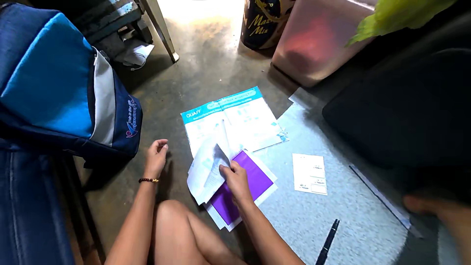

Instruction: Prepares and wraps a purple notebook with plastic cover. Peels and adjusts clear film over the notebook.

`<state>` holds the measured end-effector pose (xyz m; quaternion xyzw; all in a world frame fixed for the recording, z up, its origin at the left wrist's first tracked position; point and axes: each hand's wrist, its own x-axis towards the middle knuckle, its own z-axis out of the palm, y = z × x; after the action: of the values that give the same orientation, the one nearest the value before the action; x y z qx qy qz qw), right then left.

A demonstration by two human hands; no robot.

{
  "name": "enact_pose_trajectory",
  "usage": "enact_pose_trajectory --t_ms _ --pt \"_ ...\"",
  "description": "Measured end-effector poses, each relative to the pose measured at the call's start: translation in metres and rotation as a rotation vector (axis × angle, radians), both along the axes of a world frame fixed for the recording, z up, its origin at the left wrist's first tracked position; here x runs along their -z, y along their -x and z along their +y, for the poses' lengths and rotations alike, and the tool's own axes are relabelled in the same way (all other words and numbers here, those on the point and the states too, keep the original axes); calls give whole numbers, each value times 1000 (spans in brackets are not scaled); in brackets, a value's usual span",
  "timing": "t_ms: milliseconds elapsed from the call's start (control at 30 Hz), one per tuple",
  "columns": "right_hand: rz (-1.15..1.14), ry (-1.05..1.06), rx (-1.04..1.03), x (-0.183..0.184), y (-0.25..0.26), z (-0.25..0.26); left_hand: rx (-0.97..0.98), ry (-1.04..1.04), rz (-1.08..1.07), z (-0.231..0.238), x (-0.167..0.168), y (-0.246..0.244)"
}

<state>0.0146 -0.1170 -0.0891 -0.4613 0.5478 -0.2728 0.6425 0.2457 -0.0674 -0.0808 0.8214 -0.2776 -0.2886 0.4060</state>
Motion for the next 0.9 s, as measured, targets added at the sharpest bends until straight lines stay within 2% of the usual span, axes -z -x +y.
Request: enact_pose_trajectory --t_ms 100,200,300,433,567,700,800,900 --pt "-105 -120 95 -6 11 6 39 -49 266 -6 31 -3" --pt "-186 -169 155 -5 20 9 222 -140 421 -13 44 10" --pt "-205 -178 177 -2 26 12 350 -212 481 -19 39 25" --pt "-139 -85 141 -3 28 11 403 -141 450 -14 32 31" --pt "-26 186 13 -5 25 11 316 -65 398 9 22 35" --pt "81 293 -12 -17 29 10 306 41 458 37 1 55" --pt "117 297 -32 -26 43 14 450 107 528 50 -10 69" --pt "149 290 -52 -32 67 18 703 205 713 57 -12 82"
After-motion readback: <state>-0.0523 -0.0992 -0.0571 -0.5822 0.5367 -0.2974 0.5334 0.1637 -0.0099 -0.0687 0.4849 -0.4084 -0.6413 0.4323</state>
